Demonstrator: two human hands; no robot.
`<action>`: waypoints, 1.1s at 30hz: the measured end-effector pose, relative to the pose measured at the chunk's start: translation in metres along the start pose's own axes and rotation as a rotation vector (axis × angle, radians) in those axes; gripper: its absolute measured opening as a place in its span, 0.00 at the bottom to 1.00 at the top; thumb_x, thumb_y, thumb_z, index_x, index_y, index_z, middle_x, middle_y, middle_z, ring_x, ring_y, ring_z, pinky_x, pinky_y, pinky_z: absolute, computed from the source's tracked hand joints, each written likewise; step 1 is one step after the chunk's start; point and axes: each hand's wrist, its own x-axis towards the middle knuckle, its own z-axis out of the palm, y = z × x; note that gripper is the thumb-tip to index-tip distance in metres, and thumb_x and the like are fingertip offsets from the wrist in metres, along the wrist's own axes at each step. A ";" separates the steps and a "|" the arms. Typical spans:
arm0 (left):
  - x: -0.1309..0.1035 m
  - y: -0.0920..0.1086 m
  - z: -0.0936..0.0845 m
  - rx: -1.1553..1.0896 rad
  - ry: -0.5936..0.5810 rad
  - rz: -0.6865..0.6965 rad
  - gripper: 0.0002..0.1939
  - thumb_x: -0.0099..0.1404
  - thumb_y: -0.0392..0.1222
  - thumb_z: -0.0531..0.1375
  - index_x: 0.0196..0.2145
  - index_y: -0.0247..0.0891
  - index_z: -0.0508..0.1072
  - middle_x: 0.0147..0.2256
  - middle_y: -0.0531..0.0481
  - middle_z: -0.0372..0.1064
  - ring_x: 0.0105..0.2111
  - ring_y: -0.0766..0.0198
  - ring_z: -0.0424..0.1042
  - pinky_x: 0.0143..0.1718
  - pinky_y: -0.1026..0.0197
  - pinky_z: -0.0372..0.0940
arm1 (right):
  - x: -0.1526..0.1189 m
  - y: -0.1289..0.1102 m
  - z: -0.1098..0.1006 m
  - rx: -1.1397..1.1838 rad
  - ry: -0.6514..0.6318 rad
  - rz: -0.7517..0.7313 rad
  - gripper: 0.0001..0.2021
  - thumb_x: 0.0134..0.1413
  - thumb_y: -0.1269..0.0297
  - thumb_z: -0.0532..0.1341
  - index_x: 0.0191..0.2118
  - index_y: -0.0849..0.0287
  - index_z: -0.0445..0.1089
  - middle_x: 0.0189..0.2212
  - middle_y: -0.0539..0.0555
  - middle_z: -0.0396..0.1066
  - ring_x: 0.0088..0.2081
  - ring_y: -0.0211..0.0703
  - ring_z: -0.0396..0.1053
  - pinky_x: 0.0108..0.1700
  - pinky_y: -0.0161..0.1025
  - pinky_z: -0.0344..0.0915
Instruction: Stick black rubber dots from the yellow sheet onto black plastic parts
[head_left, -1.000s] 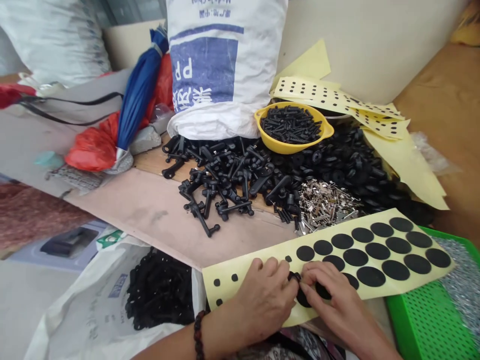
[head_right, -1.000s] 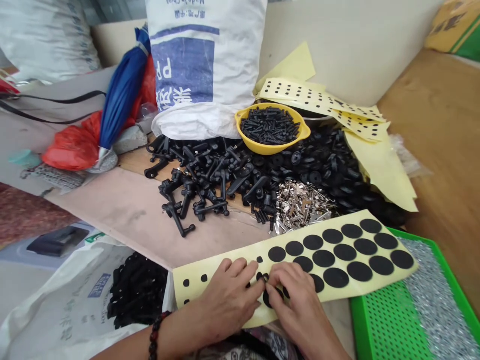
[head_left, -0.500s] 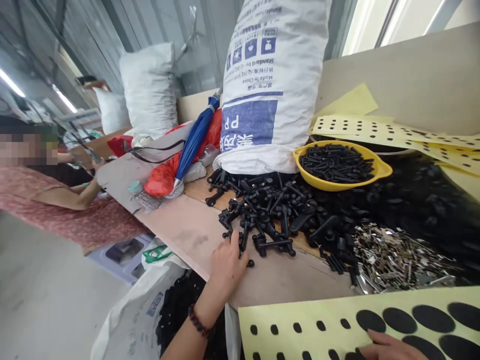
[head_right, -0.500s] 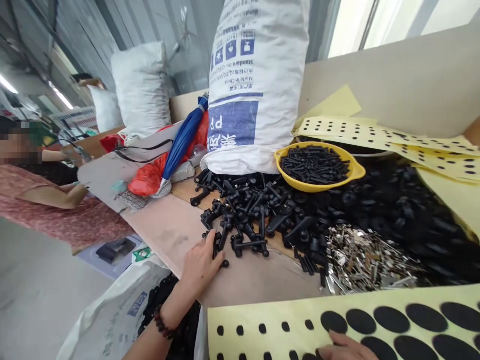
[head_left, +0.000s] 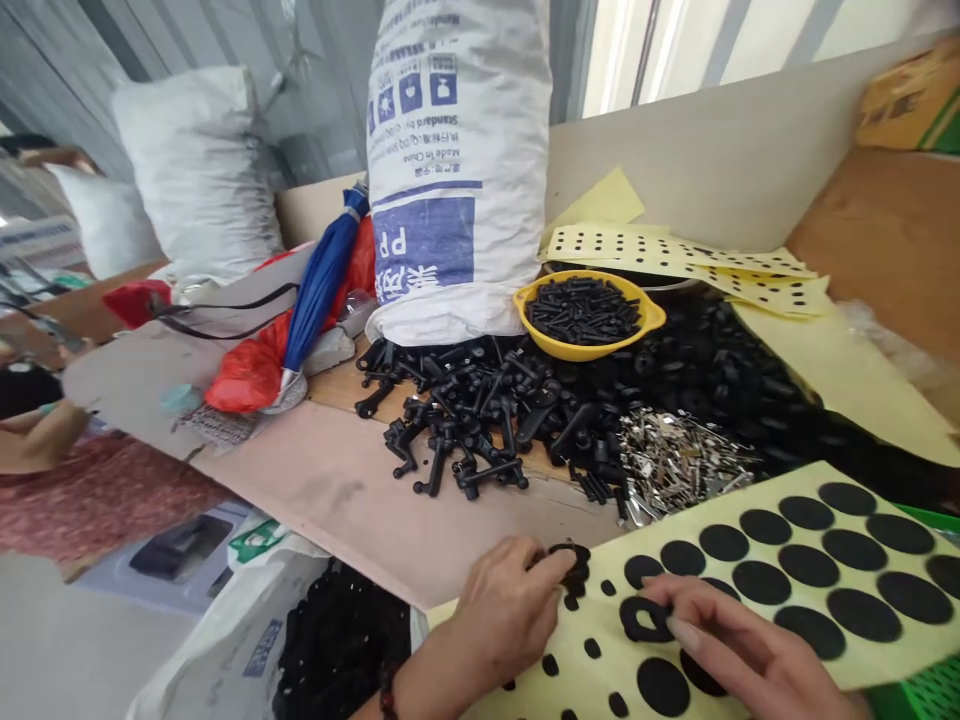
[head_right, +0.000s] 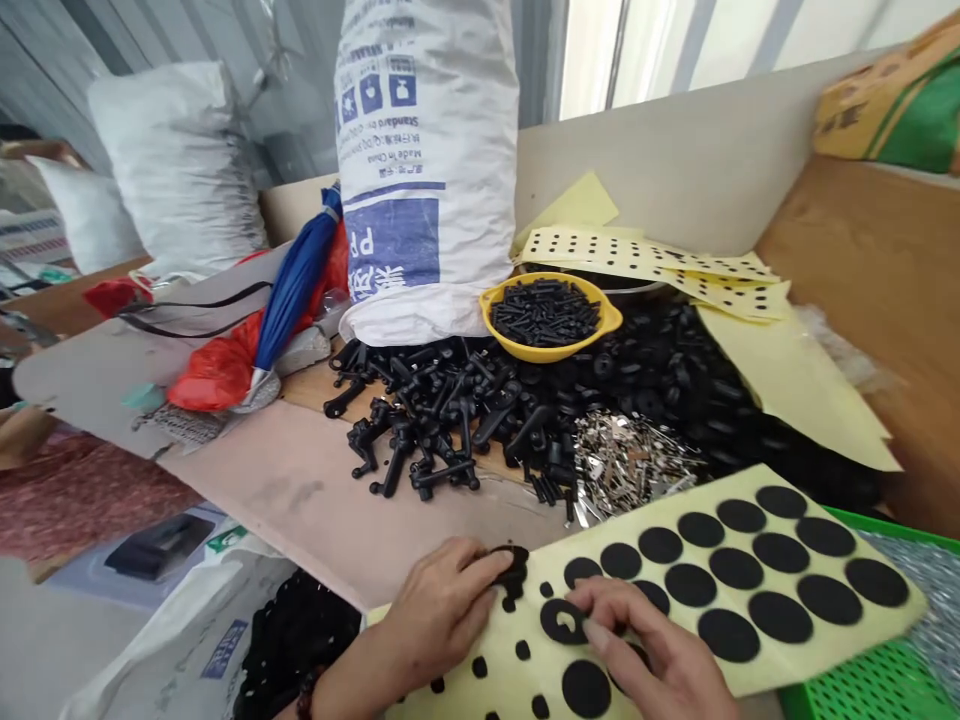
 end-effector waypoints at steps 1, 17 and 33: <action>0.003 0.002 0.003 -0.028 -0.043 -0.004 0.17 0.64 0.34 0.52 0.49 0.39 0.70 0.38 0.43 0.69 0.38 0.57 0.70 0.39 0.57 0.68 | 0.000 -0.002 0.001 0.034 0.005 0.025 0.16 0.46 0.47 0.64 0.22 0.56 0.72 0.37 0.61 0.79 0.45 0.59 0.74 0.43 0.42 0.73; 0.016 0.018 0.007 -0.066 -0.078 0.140 0.12 0.66 0.32 0.49 0.45 0.37 0.67 0.35 0.46 0.67 0.34 0.60 0.69 0.35 0.62 0.66 | -0.002 -0.023 0.009 0.474 0.051 0.192 0.15 0.43 0.55 0.67 0.19 0.58 0.66 0.43 0.58 0.74 0.40 0.51 0.69 0.39 0.43 0.67; 0.025 0.022 -0.002 -0.693 -0.441 -0.301 0.17 0.54 0.34 0.59 0.43 0.39 0.70 0.31 0.54 0.66 0.31 0.64 0.66 0.30 0.66 0.62 | -0.015 -0.006 0.015 0.503 -0.190 0.115 0.14 0.48 0.54 0.67 0.22 0.56 0.66 0.30 0.52 0.68 0.33 0.44 0.61 0.34 0.36 0.59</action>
